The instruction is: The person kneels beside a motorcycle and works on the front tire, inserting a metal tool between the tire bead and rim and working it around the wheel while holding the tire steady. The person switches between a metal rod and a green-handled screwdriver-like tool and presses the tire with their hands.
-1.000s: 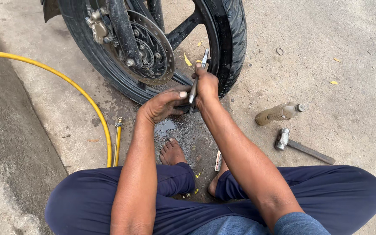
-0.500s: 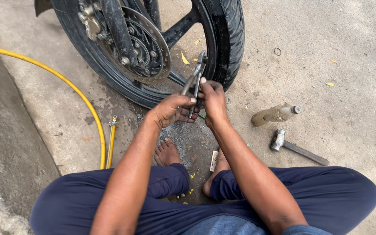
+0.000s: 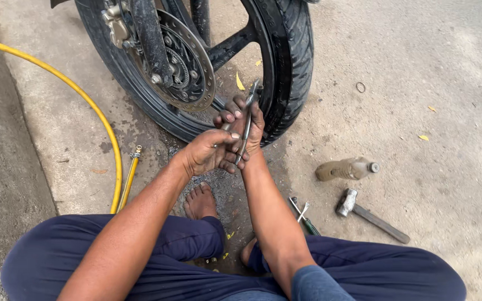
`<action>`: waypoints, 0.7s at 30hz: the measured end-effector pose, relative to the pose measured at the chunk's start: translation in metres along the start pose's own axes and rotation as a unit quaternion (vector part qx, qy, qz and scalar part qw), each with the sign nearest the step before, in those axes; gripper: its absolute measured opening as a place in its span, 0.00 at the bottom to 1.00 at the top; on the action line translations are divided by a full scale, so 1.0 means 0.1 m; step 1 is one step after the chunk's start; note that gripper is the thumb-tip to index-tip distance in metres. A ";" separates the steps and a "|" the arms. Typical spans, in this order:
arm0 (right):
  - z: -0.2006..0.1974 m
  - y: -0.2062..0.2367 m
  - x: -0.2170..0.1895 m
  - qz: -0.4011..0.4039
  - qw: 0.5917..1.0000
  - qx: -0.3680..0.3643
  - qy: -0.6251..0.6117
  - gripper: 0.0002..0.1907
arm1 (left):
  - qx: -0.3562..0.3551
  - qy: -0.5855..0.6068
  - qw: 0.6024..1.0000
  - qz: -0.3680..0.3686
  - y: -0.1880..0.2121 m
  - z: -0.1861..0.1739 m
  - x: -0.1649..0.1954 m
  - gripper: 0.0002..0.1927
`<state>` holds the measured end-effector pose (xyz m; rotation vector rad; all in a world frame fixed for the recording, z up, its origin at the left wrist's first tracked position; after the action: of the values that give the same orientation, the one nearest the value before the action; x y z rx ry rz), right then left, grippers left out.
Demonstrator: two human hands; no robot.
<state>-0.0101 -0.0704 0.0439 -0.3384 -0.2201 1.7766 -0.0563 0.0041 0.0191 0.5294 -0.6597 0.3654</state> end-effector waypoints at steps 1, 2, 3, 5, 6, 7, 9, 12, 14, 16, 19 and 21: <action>-0.10 0.01 0.00 0.008 1.000 0.018 -0.001 0.18 | -0.008 -0.005 1.000 -0.003 0.01 -0.02 0.01 0.15; -0.18 0.03 -0.01 0.017 0.999 0.035 -0.001 0.17 | -0.019 0.003 1.000 -0.002 0.01 -0.04 0.02 0.15; -0.27 0.06 -0.03 0.030 0.997 0.060 0.026 0.17 | -0.030 0.014 0.999 -0.002 0.02 -0.05 0.01 0.15; -0.38 0.12 -0.11 0.053 0.989 0.110 0.084 0.18 | -0.061 0.049 0.997 0.004 0.01 -0.04 -0.04 0.15; -0.39 0.15 -0.14 0.069 0.987 0.121 0.075 0.18 | -0.076 0.071 0.994 0.014 0.00 -0.02 -0.07 0.15; -0.39 0.18 -0.17 0.085 0.985 0.135 0.065 0.18 | -0.091 0.096 0.991 0.022 0.00 0.00 -0.10 0.15; -0.36 0.21 -0.21 0.109 0.979 0.159 0.061 0.18 | -0.087 0.122 0.988 0.033 -0.01 0.02 -0.18 0.15; -0.27 0.20 -0.16 0.117 0.979 0.153 0.066 0.18 | -0.059 0.119 0.990 0.041 -0.02 0.02 -0.25 0.15; -0.20 0.14 -0.09 0.101 0.988 0.104 0.050 0.18 | -0.054 0.109 0.991 0.049 -0.02 0.01 -0.23 0.15; -0.24 0.08 -0.05 0.030 0.991 0.119 0.047 0.19 | -0.072 0.108 0.990 0.057 0.01 0.00 -0.18 0.13; -0.16 0.01 0.00 0.005 0.999 0.019 -0.036 0.19 | -0.056 0.078 0.994 0.061 0.03 -0.07 -0.10 0.16; -0.16 0.01 0.00 0.021 0.998 0.006 -0.062 0.19 | -0.100 0.111 0.987 0.052 0.05 -0.05 -0.07 0.17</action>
<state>-0.0055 -0.0713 0.0288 -0.2252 -0.2932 1.8421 -0.0614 0.0095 0.0125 0.2578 -0.5024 0.4442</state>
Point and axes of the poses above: each hand's wrist, its own y-axis away from the middle knuckle, its own z-axis out of the palm, x = y × z, the point moved 6 cm from there along -y, towards the middle knuckle, and after that the axes turned 6 degrees about -z, right-handed, at the moved point
